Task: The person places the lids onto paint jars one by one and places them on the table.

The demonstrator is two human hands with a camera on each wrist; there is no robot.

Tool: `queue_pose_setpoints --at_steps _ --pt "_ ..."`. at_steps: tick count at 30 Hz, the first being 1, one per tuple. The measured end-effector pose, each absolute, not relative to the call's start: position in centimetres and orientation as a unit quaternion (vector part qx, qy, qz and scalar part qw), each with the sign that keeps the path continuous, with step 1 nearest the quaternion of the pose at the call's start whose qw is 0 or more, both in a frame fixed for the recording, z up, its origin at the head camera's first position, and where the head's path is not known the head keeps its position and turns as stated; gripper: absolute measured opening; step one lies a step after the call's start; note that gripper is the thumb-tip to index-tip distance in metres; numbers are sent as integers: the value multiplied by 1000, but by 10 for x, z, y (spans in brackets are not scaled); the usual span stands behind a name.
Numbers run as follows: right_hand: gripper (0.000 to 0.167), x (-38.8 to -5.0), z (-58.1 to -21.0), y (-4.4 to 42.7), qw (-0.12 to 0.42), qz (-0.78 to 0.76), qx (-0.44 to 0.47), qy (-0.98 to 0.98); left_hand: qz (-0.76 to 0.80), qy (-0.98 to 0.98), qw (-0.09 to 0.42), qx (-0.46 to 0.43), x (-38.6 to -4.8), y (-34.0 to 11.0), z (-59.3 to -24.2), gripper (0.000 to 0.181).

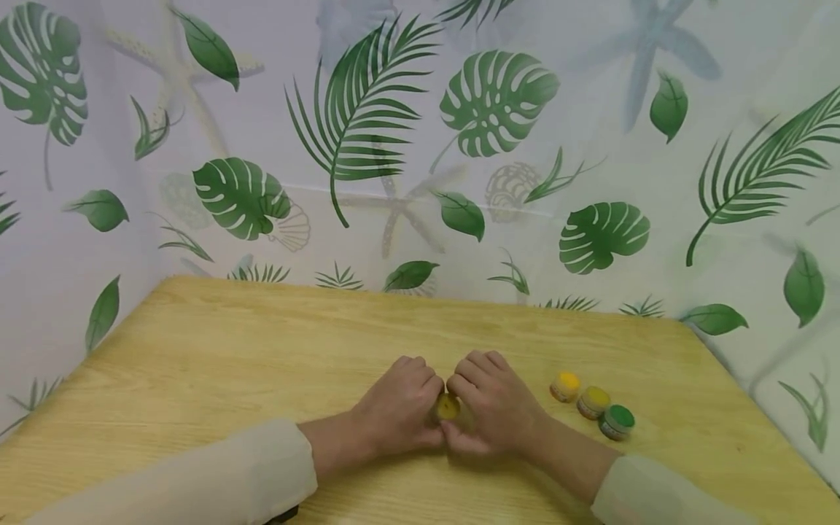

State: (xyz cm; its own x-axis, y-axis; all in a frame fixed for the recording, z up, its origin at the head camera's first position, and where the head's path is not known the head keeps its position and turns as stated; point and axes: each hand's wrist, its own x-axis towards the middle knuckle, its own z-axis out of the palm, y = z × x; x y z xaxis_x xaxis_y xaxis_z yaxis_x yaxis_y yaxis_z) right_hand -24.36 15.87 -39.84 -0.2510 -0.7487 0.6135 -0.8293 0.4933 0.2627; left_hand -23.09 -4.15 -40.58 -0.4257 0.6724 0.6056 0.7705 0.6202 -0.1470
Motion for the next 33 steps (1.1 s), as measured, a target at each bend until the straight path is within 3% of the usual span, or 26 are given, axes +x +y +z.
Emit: queue_pose_setpoints --at_steps 8,14,23,33 --pt "39 -244 -398 157 359 42 498 -788 -61 -844 298 -442 -230 -43 -404 41" --pt "55 -245 -400 156 398 42 502 -767 -57 -840 302 -448 -230 -43 -404 44" --pt "45 -238 -396 155 334 27 488 -806 -84 -856 285 -423 -231 -45 -406 43" --pt "45 -239 -398 153 371 -5 511 -775 -78 -846 277 -448 -231 -43 -408 42"
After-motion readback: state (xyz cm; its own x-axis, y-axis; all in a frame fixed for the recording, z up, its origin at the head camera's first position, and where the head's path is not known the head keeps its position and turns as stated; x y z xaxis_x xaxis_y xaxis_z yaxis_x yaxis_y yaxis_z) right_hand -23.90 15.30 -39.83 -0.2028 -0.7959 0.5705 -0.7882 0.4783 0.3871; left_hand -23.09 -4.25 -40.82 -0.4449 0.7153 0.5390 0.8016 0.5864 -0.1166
